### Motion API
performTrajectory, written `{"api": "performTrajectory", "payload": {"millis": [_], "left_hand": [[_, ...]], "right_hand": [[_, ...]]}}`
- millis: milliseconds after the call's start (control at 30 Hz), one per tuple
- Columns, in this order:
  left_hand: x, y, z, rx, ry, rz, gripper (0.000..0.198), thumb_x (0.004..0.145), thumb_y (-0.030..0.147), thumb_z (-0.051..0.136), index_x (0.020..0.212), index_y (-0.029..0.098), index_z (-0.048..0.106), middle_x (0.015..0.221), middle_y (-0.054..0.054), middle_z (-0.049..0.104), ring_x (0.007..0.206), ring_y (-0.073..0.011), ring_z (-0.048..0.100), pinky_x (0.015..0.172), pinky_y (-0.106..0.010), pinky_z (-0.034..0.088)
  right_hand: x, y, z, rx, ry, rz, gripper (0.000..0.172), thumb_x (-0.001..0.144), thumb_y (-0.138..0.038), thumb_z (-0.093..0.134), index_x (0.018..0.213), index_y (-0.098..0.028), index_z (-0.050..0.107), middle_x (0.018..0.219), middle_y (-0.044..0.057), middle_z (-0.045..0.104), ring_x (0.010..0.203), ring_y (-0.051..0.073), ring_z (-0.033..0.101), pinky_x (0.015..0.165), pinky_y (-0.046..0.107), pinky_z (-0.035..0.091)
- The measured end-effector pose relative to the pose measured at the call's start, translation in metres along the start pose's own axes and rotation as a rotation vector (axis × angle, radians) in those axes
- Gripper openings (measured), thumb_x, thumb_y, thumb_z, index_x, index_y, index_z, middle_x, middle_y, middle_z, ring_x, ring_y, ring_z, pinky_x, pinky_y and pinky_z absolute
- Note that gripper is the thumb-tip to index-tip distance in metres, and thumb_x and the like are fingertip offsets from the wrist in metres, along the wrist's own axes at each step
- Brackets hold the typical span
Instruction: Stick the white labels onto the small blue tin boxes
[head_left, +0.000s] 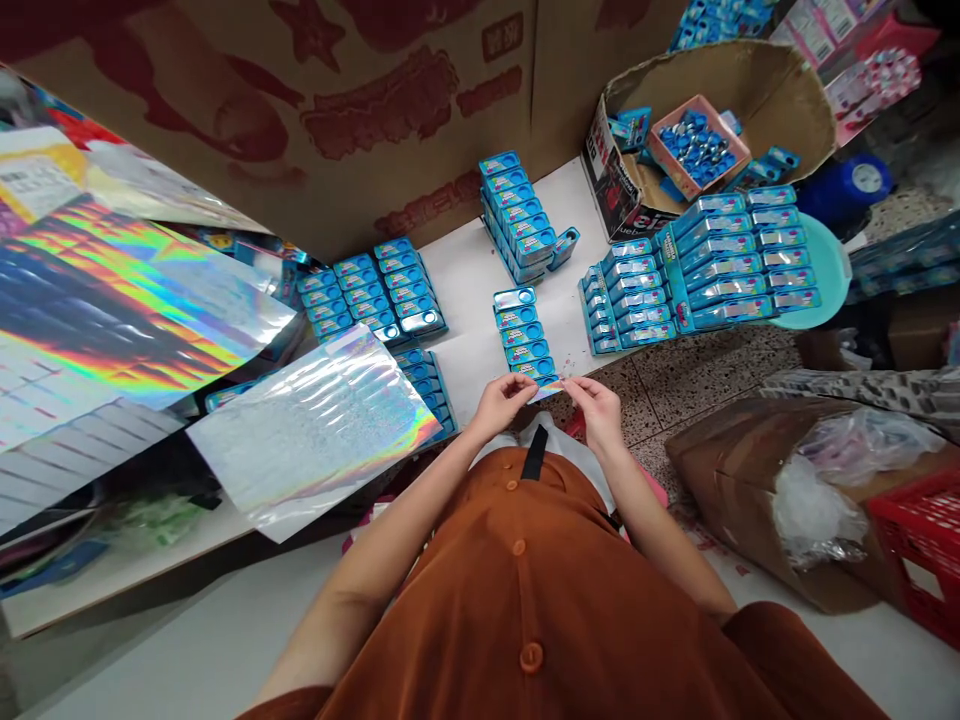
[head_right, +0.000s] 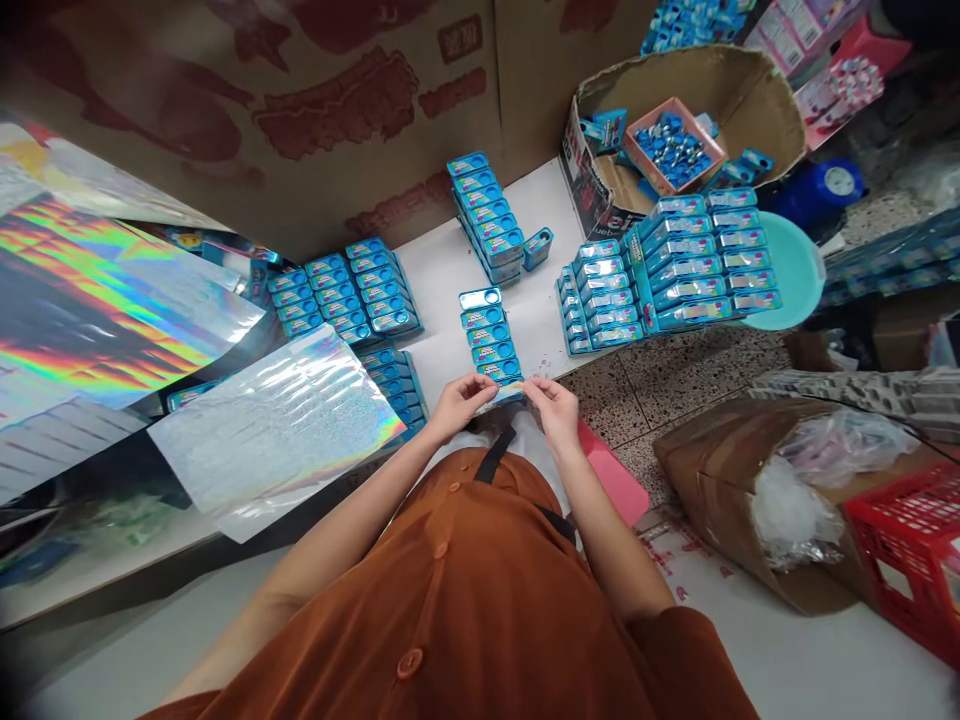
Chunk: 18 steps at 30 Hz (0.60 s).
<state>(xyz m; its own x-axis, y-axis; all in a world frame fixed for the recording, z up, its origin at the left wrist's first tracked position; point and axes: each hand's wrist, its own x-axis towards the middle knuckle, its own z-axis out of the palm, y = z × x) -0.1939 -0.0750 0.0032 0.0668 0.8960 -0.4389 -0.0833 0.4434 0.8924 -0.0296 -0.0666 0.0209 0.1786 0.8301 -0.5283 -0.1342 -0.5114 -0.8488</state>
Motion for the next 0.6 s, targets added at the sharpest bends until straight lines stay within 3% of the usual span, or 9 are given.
{"api": "performTrajectory", "payload": {"millis": [133, 267, 600], "left_hand": [[0.002, -0.006, 0.006, -0.032, -0.004, -0.048, 0.029, 0.069, 0.037, 0.071, 0.086, 0.014, 0.065, 0.079, -0.003, 0.066, 0.073, -0.0132, 0.061, 0.071, -0.026, 0.048], [0.009, -0.015, 0.012, -0.031, 0.089, -0.096, 0.028, 0.066, 0.031, 0.071, 0.087, 0.014, 0.066, 0.078, -0.004, 0.067, 0.069, -0.0126, 0.061, 0.069, -0.026, 0.049], [0.017, -0.005, 0.025, 0.29, 0.198, -0.057, 0.015, 0.07, 0.023, 0.066, 0.083, 0.015, 0.067, 0.075, -0.004, 0.068, 0.067, -0.0145, 0.063, 0.066, -0.027, 0.051]], "right_hand": [[0.016, 0.015, -0.011, 0.005, 0.008, 0.064, 0.03, 0.057, -0.04, 0.077, 0.076, -0.018, 0.071, 0.067, -0.002, 0.066, 0.053, 0.007, 0.046, 0.053, 0.023, 0.035], [0.028, 0.025, -0.016, 0.052, -0.011, 0.124, 0.03, 0.055, -0.038, 0.079, 0.075, -0.018, 0.07, 0.071, -0.001, 0.068, 0.054, 0.007, 0.048, 0.054, 0.023, 0.038], [0.038, 0.035, -0.025, 0.232, -0.025, 0.301, 0.03, 0.049, -0.031, 0.083, 0.073, -0.019, 0.07, 0.076, 0.001, 0.07, 0.063, 0.01, 0.059, 0.061, 0.024, 0.047]]}}
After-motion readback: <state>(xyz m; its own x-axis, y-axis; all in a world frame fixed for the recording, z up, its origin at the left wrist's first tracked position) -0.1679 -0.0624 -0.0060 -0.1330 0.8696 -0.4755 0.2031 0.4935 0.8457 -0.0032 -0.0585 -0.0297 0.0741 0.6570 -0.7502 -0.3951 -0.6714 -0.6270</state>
